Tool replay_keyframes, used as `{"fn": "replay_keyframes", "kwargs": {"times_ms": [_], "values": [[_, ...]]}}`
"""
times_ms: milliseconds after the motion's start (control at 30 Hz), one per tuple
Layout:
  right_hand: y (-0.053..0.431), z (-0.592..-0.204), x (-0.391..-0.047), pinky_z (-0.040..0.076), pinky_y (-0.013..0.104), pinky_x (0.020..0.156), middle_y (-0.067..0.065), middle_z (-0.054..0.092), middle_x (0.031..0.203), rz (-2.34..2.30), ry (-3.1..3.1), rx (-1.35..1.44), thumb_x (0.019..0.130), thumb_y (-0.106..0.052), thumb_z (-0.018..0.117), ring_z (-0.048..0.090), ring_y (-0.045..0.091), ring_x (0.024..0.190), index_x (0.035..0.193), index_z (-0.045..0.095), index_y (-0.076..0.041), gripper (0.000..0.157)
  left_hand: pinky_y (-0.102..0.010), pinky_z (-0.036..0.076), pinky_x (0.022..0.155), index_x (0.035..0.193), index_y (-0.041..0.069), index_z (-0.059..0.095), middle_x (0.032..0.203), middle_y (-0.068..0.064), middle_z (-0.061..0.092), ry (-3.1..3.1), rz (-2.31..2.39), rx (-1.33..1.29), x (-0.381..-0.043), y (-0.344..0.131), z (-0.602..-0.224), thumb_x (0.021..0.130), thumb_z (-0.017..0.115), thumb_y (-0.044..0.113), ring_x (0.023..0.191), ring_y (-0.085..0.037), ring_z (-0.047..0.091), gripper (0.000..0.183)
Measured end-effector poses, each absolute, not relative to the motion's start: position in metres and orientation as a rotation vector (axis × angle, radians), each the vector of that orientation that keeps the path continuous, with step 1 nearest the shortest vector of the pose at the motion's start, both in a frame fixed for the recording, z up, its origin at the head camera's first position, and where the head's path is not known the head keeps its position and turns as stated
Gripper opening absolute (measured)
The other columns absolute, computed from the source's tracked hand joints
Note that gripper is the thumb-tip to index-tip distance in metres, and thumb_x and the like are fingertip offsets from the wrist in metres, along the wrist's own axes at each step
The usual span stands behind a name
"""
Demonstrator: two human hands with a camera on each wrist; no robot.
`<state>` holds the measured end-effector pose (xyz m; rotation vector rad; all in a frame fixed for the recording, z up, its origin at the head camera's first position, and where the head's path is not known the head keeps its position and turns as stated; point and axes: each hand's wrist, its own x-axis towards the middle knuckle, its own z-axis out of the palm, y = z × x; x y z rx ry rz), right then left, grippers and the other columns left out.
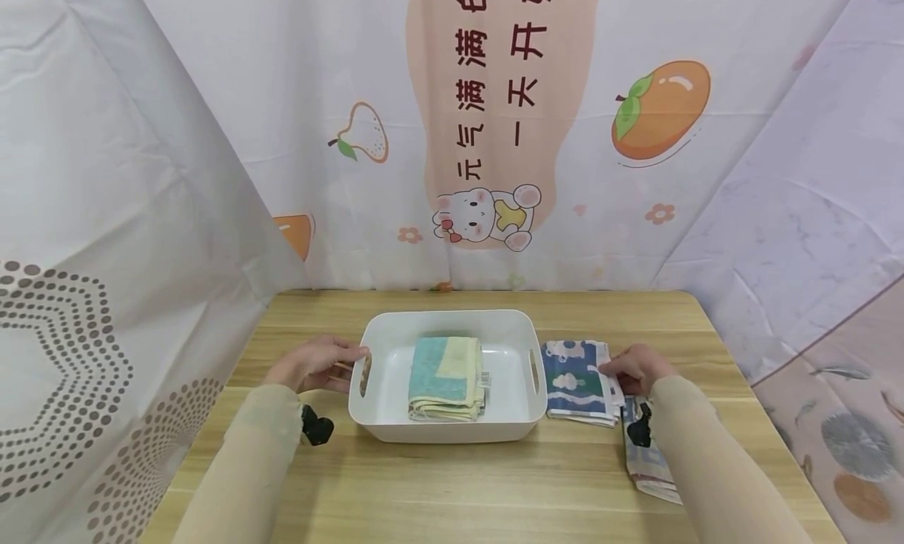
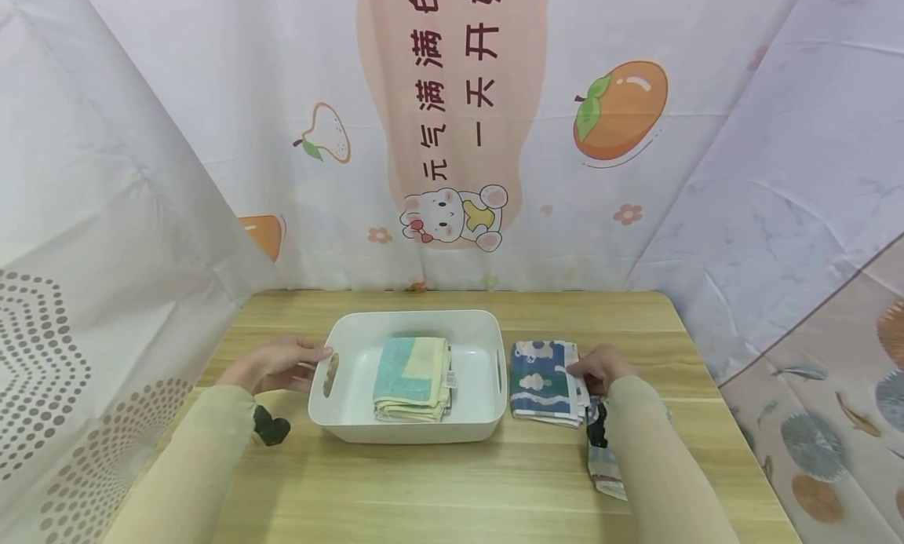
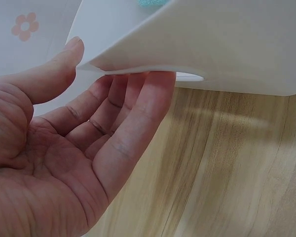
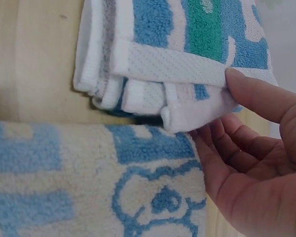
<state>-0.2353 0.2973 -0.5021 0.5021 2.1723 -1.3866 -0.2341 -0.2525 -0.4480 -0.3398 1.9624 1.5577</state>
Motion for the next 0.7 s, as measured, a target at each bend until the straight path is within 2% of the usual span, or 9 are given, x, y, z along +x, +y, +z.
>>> {"fn": "replay_keyframes", "kwargs": {"times_ms": [367, 700], "values": [[0.2994, -0.5076, -0.2382, 0.053, 0.034, 0.065, 0.011, 0.065, 0.085, -1.234, 2.269, 0.459, 0.085, -0.019, 0.071, 0.06, 0.022, 0.074, 0.105, 0.063, 0.008, 0.035, -0.046, 0.054, 0.077, 0.115, -0.004, 0.06, 0.103, -0.021, 0.062, 1.937, 1.568, -0.333, -0.2352, -0.2533, -0.4488, 0.091, 0.064, 0.026, 0.09, -0.033, 0.064, 0.038], [0.2992, -0.5063, -0.236, 0.054, 0.036, 0.068, 0.01, 0.067, 0.084, -1.351, 2.208, 0.44, 0.084, -0.015, 0.07, 0.062, 0.021, 0.074, 0.099, 0.063, 0.007, 0.028, -0.046, 0.054, 0.077, 0.114, -0.004, 0.06, 0.102, -0.02, 0.062, 1.942, 1.566, -0.321, -0.2341, -0.2534, -0.4479, 0.091, 0.064, 0.027, 0.089, -0.032, 0.064, 0.038]]}}
